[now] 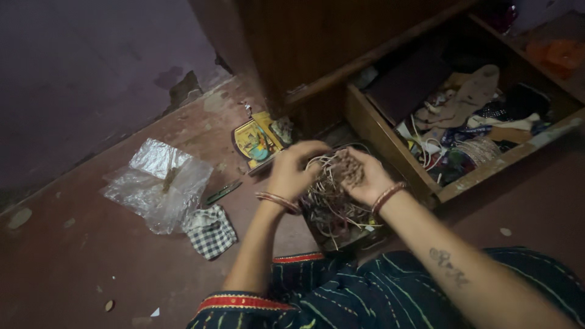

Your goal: The person sits on the floor and sorts through a cluttered drawer, handling tangled cords, a CD, a small pouch, and other miscellaneous items. They move items around, inspect a pouch, and eventually close the drawer.

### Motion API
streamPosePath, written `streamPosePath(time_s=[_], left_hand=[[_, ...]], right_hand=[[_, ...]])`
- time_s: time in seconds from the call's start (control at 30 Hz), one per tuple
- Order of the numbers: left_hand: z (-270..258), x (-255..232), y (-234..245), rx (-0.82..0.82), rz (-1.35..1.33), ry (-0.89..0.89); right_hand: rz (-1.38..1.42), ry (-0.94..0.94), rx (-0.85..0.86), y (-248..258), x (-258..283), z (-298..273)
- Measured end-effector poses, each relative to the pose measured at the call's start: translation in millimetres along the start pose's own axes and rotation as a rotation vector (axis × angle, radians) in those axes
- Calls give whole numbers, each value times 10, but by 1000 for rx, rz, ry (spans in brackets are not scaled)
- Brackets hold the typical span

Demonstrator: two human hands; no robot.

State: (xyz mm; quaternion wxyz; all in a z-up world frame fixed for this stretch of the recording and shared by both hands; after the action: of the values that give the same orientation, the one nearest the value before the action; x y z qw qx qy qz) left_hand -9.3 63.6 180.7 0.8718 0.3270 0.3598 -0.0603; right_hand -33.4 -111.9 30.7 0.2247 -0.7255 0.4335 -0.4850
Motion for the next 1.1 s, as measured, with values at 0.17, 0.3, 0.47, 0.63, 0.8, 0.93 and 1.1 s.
streamPosePath(time_s=[0.17, 0.3, 0.47, 0.63, 0.8, 0.93, 1.1], left_hand=[[-82, 289, 250, -92, -41, 373], [-76, 281, 223, -82, 55, 309], [-80, 326, 118, 31, 40, 340], [-86, 319, 77, 81, 75, 331], [-168, 647, 108, 98, 115, 359], [-305, 1280, 438, -67, 273, 493], [-1024, 2233, 824, -257, 588, 1092]], right_hand=[[-175, 83, -74, -51, 352, 205], [-423, 282, -69, -70, 419, 310], [-1195, 542, -150, -8, 274, 249], [-2092, 694, -20, -88, 45, 191], [-2362, 635, 20, 27, -139, 180], [-2131, 551, 99, -27, 45, 263], [-1264, 446, -180, 98, 609, 206]])
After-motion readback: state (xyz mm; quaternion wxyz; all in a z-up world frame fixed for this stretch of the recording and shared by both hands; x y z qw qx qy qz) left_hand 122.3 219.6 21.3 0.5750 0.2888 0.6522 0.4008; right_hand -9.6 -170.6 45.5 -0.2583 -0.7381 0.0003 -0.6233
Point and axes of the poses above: each hand's wrist, its own z-axis towards the middle knuckle, its own y-axis out of the back of the hand, x = y × z, the point moved 6 cm from there along z, towards the middle knuckle, and after that the axes turned 3 degrees about x, right-handed, at the moved point
